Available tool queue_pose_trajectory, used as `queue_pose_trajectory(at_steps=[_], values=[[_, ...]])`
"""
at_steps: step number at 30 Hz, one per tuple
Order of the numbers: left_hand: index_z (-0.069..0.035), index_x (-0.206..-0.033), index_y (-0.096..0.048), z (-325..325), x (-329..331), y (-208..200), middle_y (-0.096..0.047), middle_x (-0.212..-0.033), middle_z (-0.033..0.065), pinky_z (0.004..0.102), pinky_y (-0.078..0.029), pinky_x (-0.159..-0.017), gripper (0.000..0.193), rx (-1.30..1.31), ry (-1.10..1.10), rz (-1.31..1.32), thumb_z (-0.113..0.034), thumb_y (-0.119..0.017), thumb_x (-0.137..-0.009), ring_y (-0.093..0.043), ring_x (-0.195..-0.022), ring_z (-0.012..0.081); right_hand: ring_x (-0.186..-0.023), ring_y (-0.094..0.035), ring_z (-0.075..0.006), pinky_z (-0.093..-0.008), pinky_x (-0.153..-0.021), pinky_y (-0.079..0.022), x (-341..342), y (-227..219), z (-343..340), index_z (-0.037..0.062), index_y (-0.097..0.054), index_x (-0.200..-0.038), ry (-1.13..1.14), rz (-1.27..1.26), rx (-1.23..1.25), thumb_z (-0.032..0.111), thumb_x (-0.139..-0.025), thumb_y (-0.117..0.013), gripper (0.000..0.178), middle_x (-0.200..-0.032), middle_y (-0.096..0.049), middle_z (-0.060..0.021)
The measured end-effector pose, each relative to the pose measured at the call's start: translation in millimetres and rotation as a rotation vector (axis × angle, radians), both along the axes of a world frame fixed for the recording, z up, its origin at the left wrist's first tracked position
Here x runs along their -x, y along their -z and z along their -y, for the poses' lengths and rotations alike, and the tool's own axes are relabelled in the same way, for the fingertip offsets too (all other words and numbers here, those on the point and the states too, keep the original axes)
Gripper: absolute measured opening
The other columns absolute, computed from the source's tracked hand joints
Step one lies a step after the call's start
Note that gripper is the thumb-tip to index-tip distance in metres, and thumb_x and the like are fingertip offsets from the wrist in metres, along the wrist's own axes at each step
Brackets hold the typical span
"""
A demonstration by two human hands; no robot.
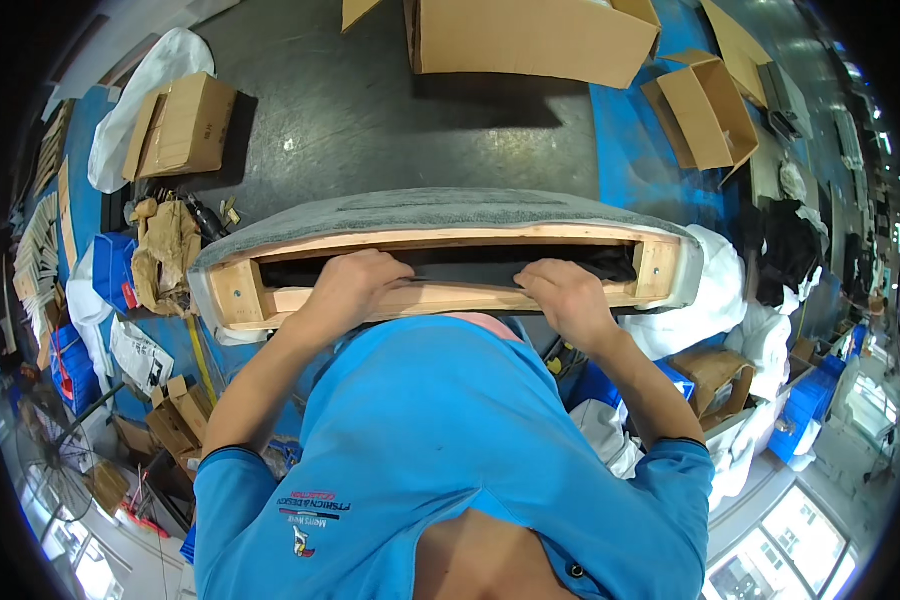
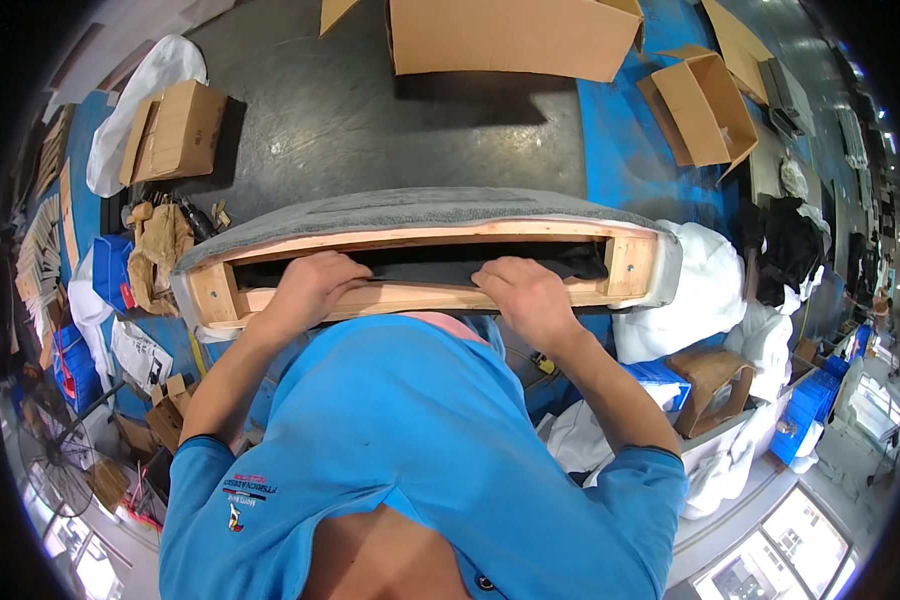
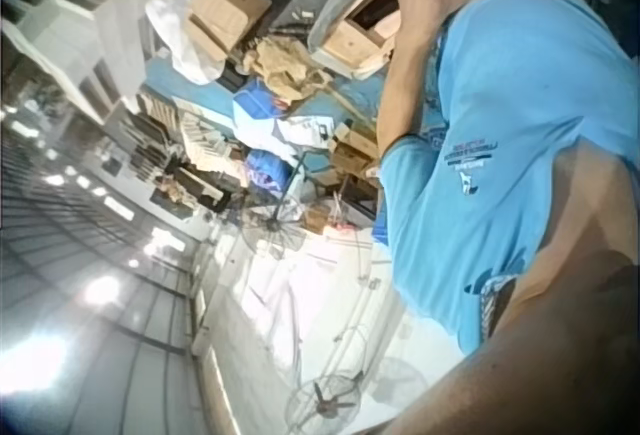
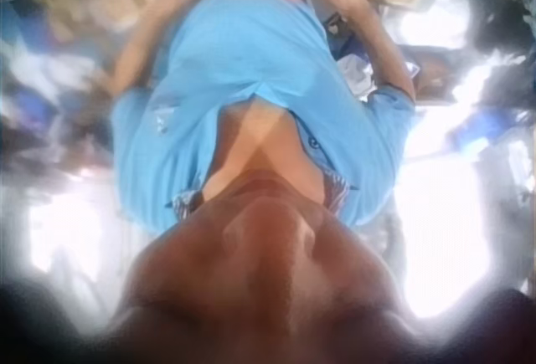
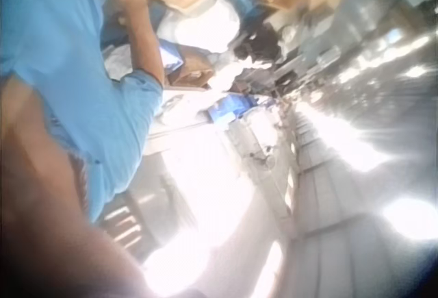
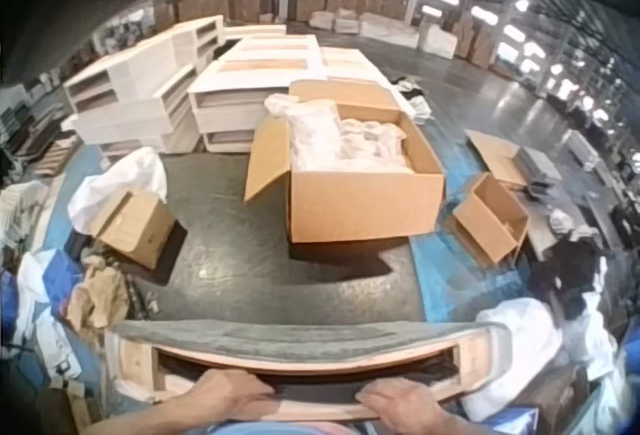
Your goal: The person uses a pneumatic nail gun to attach a grey fabric-covered piece to a wooden frame. They repeatedly position the fabric and fire the nail gun along the edges to secure the material to the wood.
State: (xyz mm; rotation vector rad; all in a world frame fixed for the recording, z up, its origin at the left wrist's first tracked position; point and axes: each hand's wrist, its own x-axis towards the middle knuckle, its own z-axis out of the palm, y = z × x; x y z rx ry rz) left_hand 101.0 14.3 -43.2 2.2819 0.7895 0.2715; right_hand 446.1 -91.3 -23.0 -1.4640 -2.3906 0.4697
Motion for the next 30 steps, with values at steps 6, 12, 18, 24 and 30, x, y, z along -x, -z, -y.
queue_pose_trajectory(at_steps=[6,12,18,24,30], values=[[-0.006,-0.103,-0.075,9.0,5.1,-16.1,-0.069,-0.097,0.0081,0.0391,-0.059,-0.072,0.022,-0.166,0.155,0.029,-0.006,-0.070,-0.082,-0.068,-0.090,0.0283,-0.091,-0.069,-0.0280,-0.0391,-0.078,-0.058,-3.3,-10.9,0.4,0.0051,-0.076,-0.105,-0.060,-0.012,0.020,0.010,-0.083,-0.075,0.023,-0.099,-0.072,-0.0074],[-0.006,-0.107,-0.070,5.0,0.9,-17.5,-0.061,-0.095,0.0100,0.0412,-0.057,-0.075,0.021,-0.080,0.305,-0.149,-0.011,-0.067,-0.086,-0.066,-0.089,0.0298,-0.089,-0.068,-0.0269,-0.0380,-0.077,-0.057,1.0,-9.0,4.5,0.0055,-0.077,-0.101,-0.002,-0.028,0.165,0.012,-0.086,-0.074,0.016,-0.097,-0.071,-0.0064],[-0.005,-0.125,-0.067,-3.5,-11.1,-21.0,-0.064,-0.100,0.0147,0.0465,-0.056,-0.080,0.032,0.052,0.326,-0.126,-0.014,-0.066,-0.094,-0.067,-0.096,0.0349,-0.090,-0.068,-0.0285,-0.0398,-0.078,-0.057,-4.0,-5.2,12.2,0.0050,-0.076,-0.102,0.030,-0.013,0.191,0.014,-0.087,-0.076,0.018,-0.098,-0.071,-0.0064],[0.000,-0.141,-0.060,-15.5,-4.3,-19.6,-0.067,-0.106,0.0198,0.0470,-0.055,-0.085,0.044,0.270,0.288,-0.043,-0.010,-0.062,-0.097,-0.067,-0.099,0.0387,-0.106,-0.067,-0.0320,-0.0437,-0.089,-0.056,25.5,-16.9,1.2,0.0060,-0.075,-0.105,0.163,-0.136,-0.038,0.034,-0.083,-0.084,0.036,-0.111,-0.072,-0.0091],[-0.003,-0.135,-0.067,-13.6,-10.9,-39.3,-0.067,-0.101,0.0156,0.0427,-0.055,-0.085,0.039,0.287,0.227,-0.107,-0.007,-0.064,-0.097,-0.068,-0.094,0.0333,-0.095,-0.071,-0.0294,-0.0412,-0.083,-0.058,16.3,14.2,4.0,0.0064,-0.075,-0.101,0.122,-0.170,-0.057,0.017,-0.086,-0.079,0.018,-0.101,-0.075,-0.0078]])
